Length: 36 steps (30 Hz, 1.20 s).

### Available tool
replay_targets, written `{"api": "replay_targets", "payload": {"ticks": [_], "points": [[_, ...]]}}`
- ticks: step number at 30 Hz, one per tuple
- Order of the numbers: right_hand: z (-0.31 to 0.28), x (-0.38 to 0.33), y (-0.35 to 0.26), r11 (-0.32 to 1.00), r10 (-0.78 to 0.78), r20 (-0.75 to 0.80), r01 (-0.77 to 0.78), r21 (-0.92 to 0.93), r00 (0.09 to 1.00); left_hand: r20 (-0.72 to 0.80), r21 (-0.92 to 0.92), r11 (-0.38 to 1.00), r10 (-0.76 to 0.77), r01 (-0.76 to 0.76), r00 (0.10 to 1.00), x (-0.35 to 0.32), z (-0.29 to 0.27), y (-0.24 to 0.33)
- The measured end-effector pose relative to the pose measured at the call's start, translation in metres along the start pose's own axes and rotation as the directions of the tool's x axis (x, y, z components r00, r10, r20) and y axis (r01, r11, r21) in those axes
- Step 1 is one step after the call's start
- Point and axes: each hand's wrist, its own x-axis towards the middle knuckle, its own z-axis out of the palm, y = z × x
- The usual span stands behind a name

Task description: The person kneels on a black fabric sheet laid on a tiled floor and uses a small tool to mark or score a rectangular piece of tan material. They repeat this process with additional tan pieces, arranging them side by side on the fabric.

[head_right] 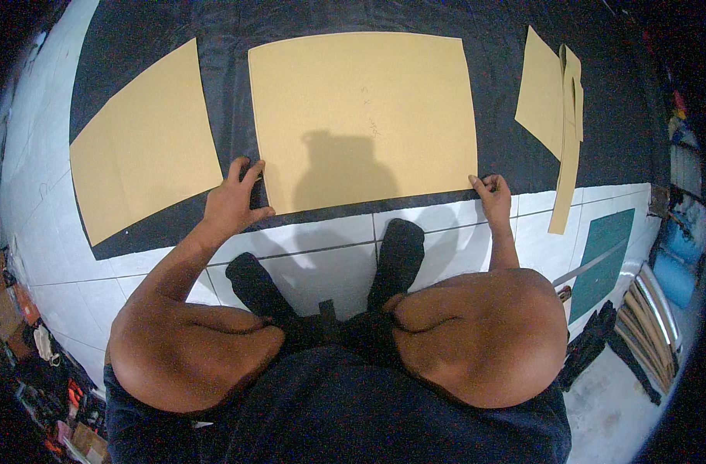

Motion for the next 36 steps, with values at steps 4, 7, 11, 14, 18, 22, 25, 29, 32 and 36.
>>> {"api": "replay_targets", "payload": {"ticks": [4, 7, 11, 14, 18, 22, 25, 29, 32, 36], "points": [[0.001, -0.002, -0.008, 1.0, 0.01, -0.015, -0.01, -0.008, 1.0, -0.006, 0.022, 1.0, 0.001, -0.001, 1.0, -0.001, 0.001, 0.001], [-0.001, -0.001, -0.004, 1.0, 0.023, -0.01, -0.023, -0.003, 1.0, 0.032, 0.002, 0.999, -0.033, 0.033, 0.999, 0.0, -0.007, 0.005], [0.002, -0.001, -0.006, 0.999, 0.037, 0.0, -0.037, 0.028, 0.999, -0.012, -0.022, 1.0, -0.022, 0.022, 1.0, -0.002, 0.001, -0.001], [0.001, 0.0, -0.001, 1.0, 0.015, -0.03, -0.015, 0.018, 0.999, -0.023, -0.042, 0.999, -0.019, 0.018, 1.0, 0.0, 0.003, -0.001], [0.005, 0.0, -0.003, 0.998, 0.055, -0.024, -0.054, 0.027, 0.998, -0.02, -0.058, 0.998, -0.027, 0.025, 0.999, -0.002, 0.003, -0.002], [-0.002, 0.0, 0.002, 0.999, -0.028, -0.02, 0.029, 0.014, 0.999, -0.017, -0.02, 0.999, -0.035, 0.035, 0.999, 0.0, 0.001, 0.004], [-0.001, 0.002, 0.007, 0.999, 0.037, 0.007, -0.037, -0.02, 0.999, -0.036, -0.016, 1.0, -0.021, 0.02, 0.999, 0.0, 0.002, 0.004], [-0.004, 0.002, 0.007, 0.998, 0.044, -0.024, -0.043, 0.042, 0.999, -0.033, -0.03, 0.999, -0.03, 0.029, 0.999, 0.001, 0.001, 0.007], [0.0, 0.001, -0.004, 0.995, 0.081, 0.013, -0.081, 0.049, 0.997, -0.042, -0.022, 0.999, -0.037, 0.036, 0.998, -0.001, 0.002, 0.003], [-0.005, 0.0, 0.002, 0.998, 0.067, 0.012, -0.066, -0.02, 0.998, -0.065, -0.003, 1.0, -0.009, 0.008, 0.998, 0.001, 0.005, 0.003]]}}
